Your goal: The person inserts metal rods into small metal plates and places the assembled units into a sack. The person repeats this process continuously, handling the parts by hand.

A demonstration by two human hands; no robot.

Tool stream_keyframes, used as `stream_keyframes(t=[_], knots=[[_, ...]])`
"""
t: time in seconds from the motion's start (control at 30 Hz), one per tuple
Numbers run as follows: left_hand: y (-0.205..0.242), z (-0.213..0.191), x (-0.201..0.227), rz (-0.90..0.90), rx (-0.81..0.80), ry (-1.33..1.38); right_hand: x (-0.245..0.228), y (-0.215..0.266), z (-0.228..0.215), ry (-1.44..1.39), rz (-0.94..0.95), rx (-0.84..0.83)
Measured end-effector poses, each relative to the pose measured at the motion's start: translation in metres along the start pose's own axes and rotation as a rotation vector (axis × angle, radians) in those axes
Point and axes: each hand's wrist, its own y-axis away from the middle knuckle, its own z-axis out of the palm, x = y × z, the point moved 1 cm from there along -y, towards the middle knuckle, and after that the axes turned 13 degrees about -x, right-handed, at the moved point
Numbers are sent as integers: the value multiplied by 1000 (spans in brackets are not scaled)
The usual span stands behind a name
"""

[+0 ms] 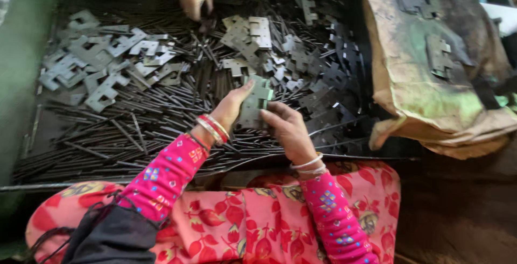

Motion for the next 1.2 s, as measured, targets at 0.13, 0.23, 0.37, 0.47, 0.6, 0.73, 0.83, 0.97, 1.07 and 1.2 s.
stream_keyframes(t=[0.13,0.23,0.37,0.47,0.6,0.73,0.83,0.97,1.07,1.2], knots=[[8,-72,14,-194,424,-1657,12,7,-11,64,-54,41],[34,-144,20,-374,536,-1957,17,8,-18,104,-57,62],[50,-188,6,-409,538,-2024,24,4,-20,108,-73,47],[52,-195,-1,-471,420,-2116,31,7,-22,136,-83,64],[53,-193,10,-413,354,-2138,30,4,-20,155,-104,119],[55,-192,10,-311,314,-1981,14,9,-16,177,-154,138],[51,-195,12,-285,352,-1757,-18,17,-27,306,-196,187],[33,-188,30,-93,408,-1496,-81,33,-87,932,-483,394],[26,-174,52,-171,468,-1151,-130,19,-160,885,-471,590],[32,-135,82,-112,414,-988,-201,6,-259,1323,-507,904]])
